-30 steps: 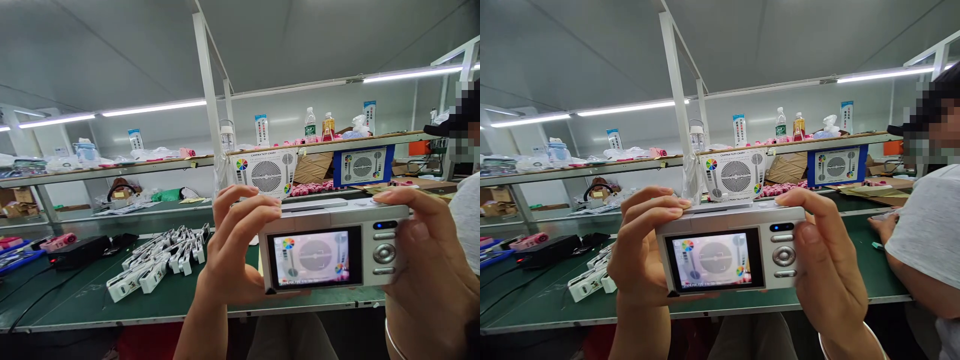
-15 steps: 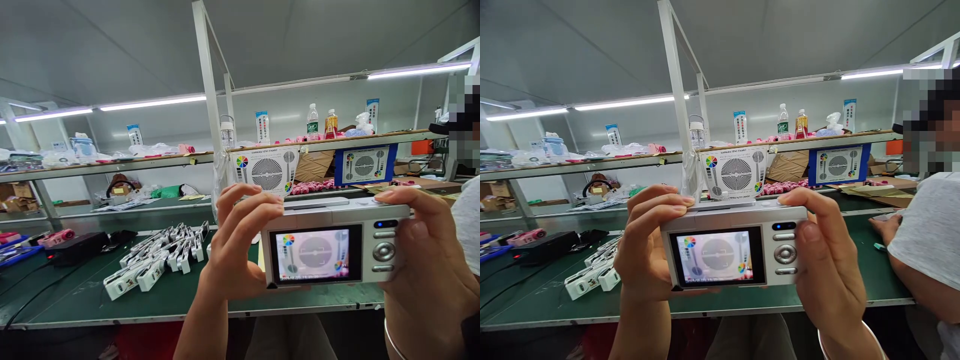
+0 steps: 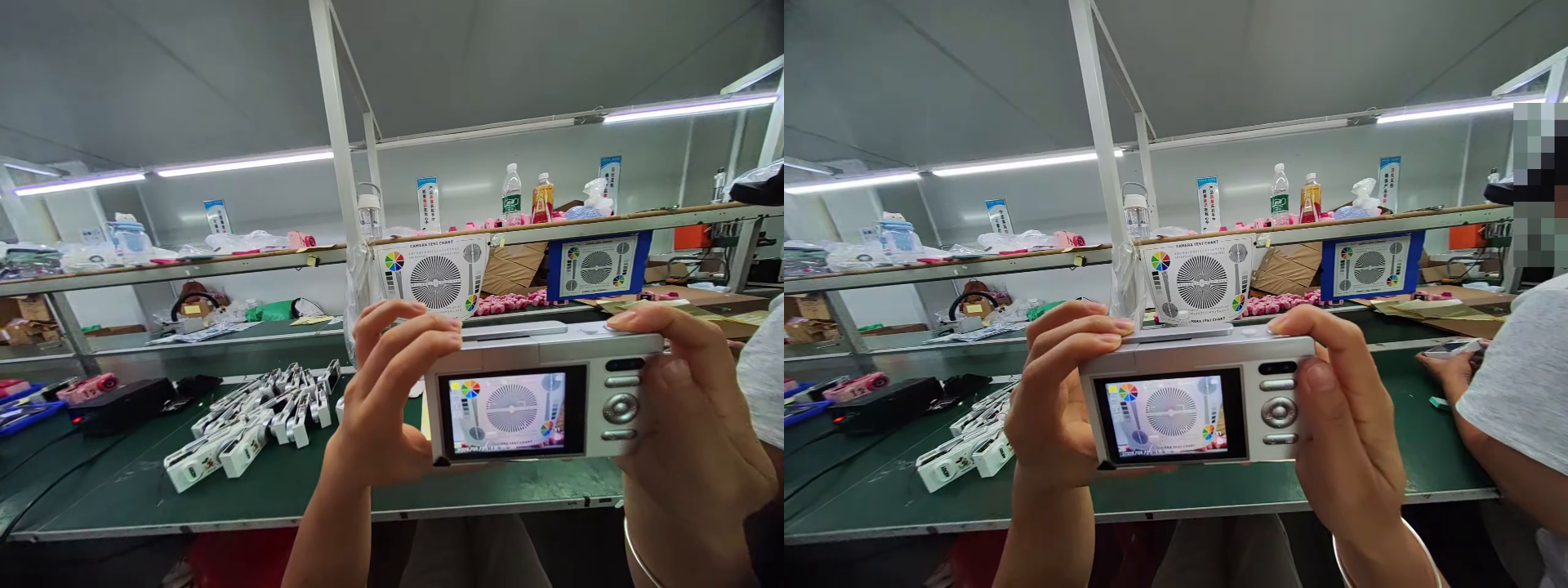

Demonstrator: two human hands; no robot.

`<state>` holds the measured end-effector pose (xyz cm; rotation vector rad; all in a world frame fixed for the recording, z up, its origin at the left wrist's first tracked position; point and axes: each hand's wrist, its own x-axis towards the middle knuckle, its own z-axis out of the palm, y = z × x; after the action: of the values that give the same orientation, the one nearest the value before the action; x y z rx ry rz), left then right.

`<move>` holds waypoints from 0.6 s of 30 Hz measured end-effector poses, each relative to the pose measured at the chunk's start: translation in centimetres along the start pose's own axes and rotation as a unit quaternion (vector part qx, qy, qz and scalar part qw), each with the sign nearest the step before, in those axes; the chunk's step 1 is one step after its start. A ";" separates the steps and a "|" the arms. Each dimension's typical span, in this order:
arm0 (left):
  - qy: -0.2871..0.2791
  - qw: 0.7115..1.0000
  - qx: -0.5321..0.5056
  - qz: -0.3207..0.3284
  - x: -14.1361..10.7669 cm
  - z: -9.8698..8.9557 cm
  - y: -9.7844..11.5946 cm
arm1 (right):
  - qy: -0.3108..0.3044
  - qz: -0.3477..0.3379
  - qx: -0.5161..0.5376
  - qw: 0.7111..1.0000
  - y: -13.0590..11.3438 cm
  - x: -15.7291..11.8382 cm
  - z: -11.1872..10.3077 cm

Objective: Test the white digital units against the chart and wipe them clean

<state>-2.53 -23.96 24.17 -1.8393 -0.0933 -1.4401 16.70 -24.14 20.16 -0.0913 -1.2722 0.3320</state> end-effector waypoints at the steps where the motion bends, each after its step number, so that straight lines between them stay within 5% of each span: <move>1: 0.000 1.000 0.003 -0.001 0.0 0.0 0.0 | -0.004 -0.001 0.002 1.000 0.1 0.1 0.0; 18: -0.018 1.000 0.004 -0.017 -0.4 0.5 -0.7 | -0.003 -0.035 -0.030 0.999 1.2 0.4 -0.1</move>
<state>-2.67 -23.02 24.15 -1.8661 -0.1482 -1.4287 16.64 -22.88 20.20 -0.0965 -1.2876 0.2348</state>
